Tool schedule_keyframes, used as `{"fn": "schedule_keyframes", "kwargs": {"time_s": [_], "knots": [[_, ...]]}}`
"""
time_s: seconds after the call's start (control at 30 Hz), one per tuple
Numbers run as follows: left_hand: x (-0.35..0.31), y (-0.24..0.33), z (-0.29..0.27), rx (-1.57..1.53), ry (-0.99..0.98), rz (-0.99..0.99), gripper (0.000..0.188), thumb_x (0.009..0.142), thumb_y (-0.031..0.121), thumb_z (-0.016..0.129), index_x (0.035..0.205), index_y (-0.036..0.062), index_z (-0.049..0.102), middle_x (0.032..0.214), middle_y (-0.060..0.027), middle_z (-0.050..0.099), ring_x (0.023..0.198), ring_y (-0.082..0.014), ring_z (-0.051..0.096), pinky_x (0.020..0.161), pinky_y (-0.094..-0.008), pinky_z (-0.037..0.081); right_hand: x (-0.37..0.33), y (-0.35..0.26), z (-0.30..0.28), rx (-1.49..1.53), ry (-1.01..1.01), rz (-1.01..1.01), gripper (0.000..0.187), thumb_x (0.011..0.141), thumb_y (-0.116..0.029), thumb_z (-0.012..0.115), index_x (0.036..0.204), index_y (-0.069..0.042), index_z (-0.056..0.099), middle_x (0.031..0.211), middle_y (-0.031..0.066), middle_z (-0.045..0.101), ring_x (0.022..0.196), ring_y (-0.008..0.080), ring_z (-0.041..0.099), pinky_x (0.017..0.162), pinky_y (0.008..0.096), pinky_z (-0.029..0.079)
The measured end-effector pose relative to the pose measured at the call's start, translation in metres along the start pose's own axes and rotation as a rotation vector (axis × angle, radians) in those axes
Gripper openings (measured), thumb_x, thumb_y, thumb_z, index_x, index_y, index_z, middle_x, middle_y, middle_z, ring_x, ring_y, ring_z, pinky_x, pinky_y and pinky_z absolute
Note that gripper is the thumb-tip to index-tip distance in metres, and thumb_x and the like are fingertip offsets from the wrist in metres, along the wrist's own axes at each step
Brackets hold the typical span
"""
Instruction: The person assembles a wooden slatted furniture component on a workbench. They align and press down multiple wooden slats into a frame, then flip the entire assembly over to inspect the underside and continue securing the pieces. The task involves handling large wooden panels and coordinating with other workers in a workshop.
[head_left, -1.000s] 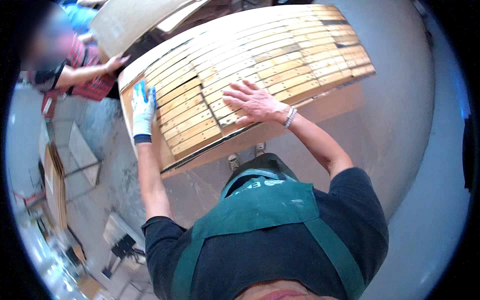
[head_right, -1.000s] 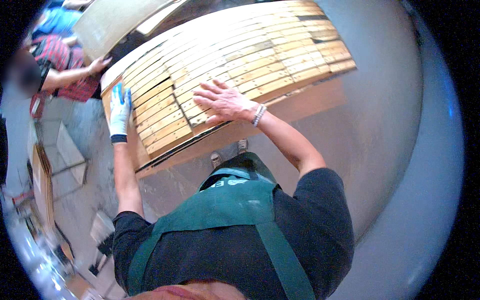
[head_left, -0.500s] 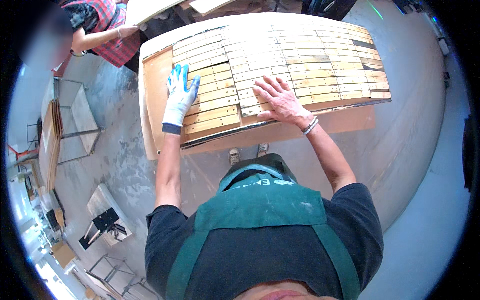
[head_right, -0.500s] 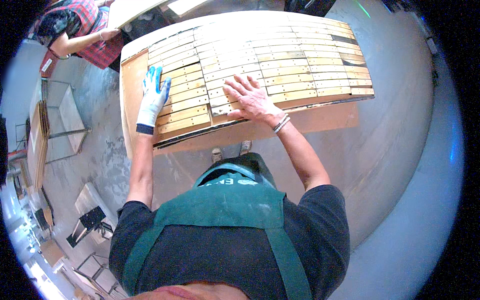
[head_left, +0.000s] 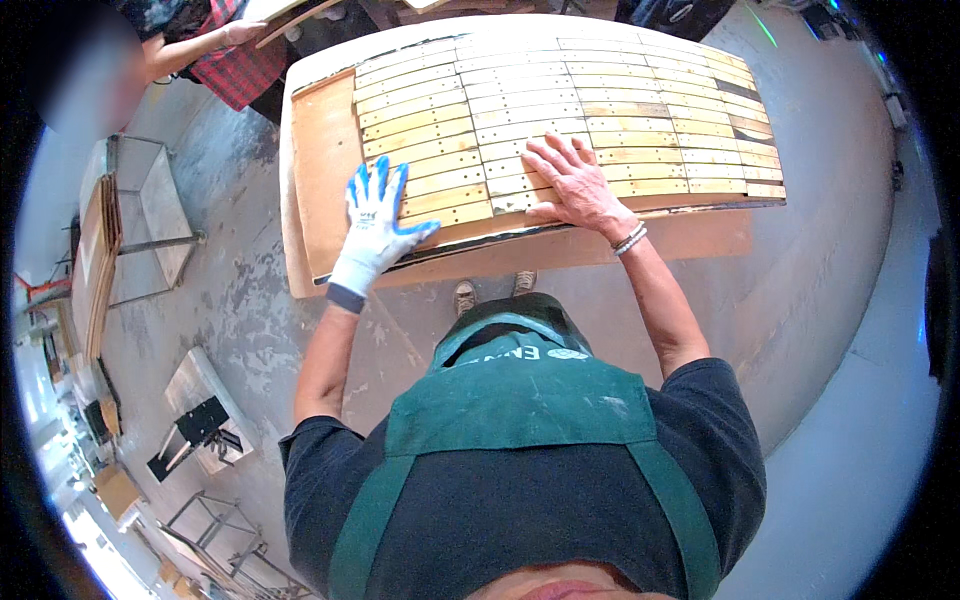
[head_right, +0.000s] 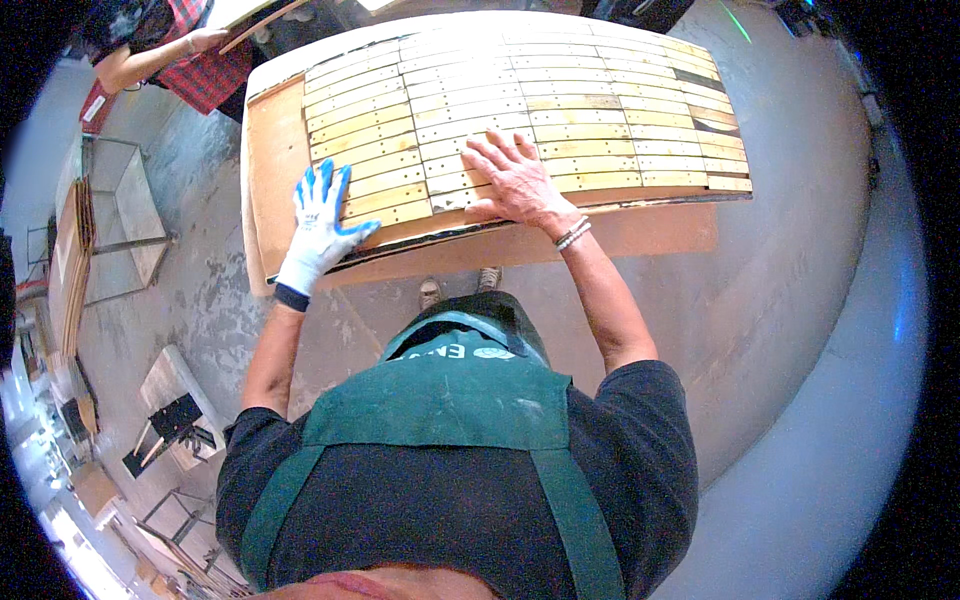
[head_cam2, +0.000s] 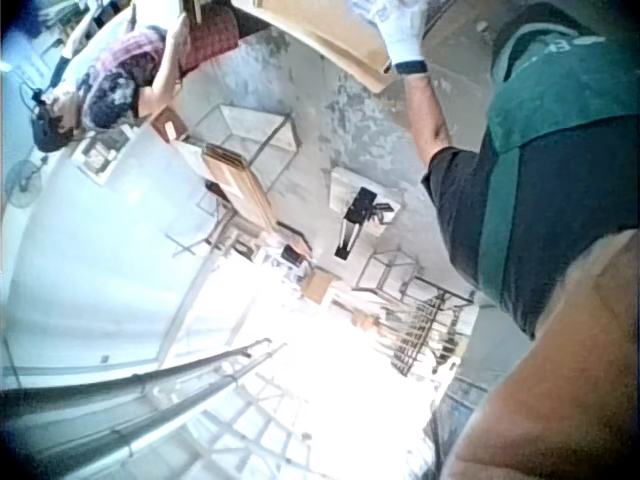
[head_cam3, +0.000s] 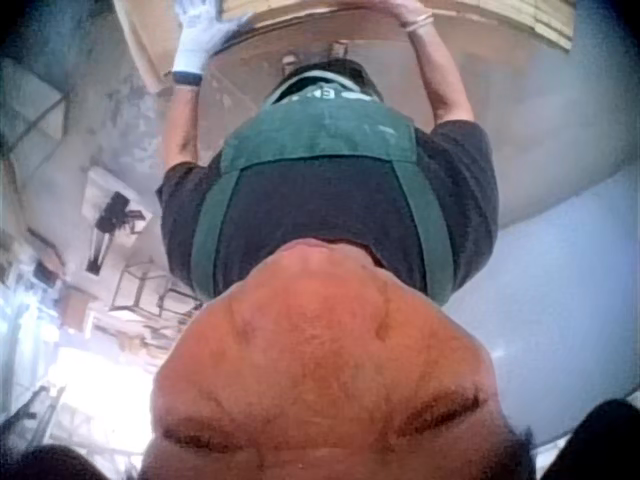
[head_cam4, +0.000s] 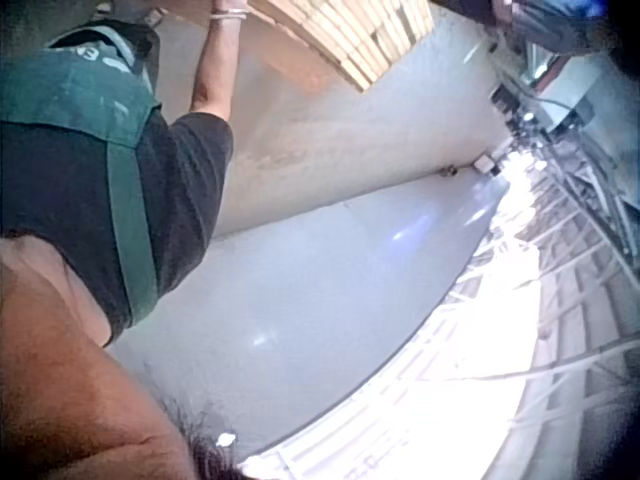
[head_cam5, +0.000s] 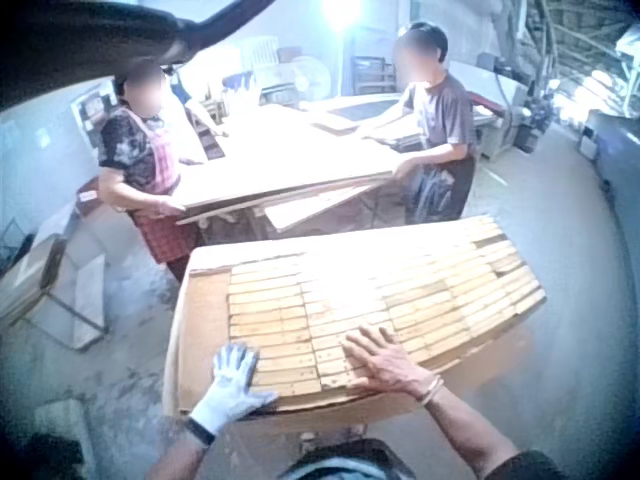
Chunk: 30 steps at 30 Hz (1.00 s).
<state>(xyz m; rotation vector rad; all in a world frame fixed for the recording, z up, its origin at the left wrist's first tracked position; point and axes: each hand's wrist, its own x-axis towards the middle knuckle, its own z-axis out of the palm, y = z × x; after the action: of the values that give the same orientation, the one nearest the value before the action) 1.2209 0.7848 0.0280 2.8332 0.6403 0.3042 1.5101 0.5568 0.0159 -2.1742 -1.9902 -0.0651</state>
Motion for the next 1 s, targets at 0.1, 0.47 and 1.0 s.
{"fn": "schedule_keyframes", "kwargs": {"time_s": [0.1,0.47,1.0], "knots": [[0.002,0.005,0.014,-0.058,0.082,-0.057,0.093,0.084,0.063,0.069,0.155,0.0116,0.037,0.161,-0.0228,0.028,0.147,-0.0494,0.021,0.122,-0.0585,0.011,-0.003,0.001,0.003,0.008,0.018,0.03,0.09,0.085,-0.066,0.064,0.153,-0.013,0.041,0.159,0.0069,0.039,0.15,0.0304,0.029,0.123,0.0508,0.018],[0.009,0.009,0.011,0.02,0.079,-0.016,0.067,0.098,0.043,0.059,0.153,0.0088,0.041,0.158,-0.0236,0.034,0.146,-0.0458,0.027,0.12,-0.0565,0.018,-0.008,-0.024,0.01,0.035,0.025,0.153,0.093,0.084,-0.064,0.066,0.153,-0.008,0.04,0.16,0.0125,0.037,0.151,0.0358,0.028,0.12,0.0593,0.02],[-0.026,0.079,-0.01,-0.244,0.108,0.001,0.055,0.096,0.026,0.064,0.146,0.0079,0.049,0.158,-0.0208,0.036,0.148,-0.045,0.025,0.12,-0.0565,0.02,-0.121,-0.069,-0.003,0.162,0.497,0.562,0.043,0.088,-0.021,0.072,0.126,-0.005,0.062,0.142,0.0179,0.055,0.137,0.035,0.046,0.115,0.0508,0.033]]}}
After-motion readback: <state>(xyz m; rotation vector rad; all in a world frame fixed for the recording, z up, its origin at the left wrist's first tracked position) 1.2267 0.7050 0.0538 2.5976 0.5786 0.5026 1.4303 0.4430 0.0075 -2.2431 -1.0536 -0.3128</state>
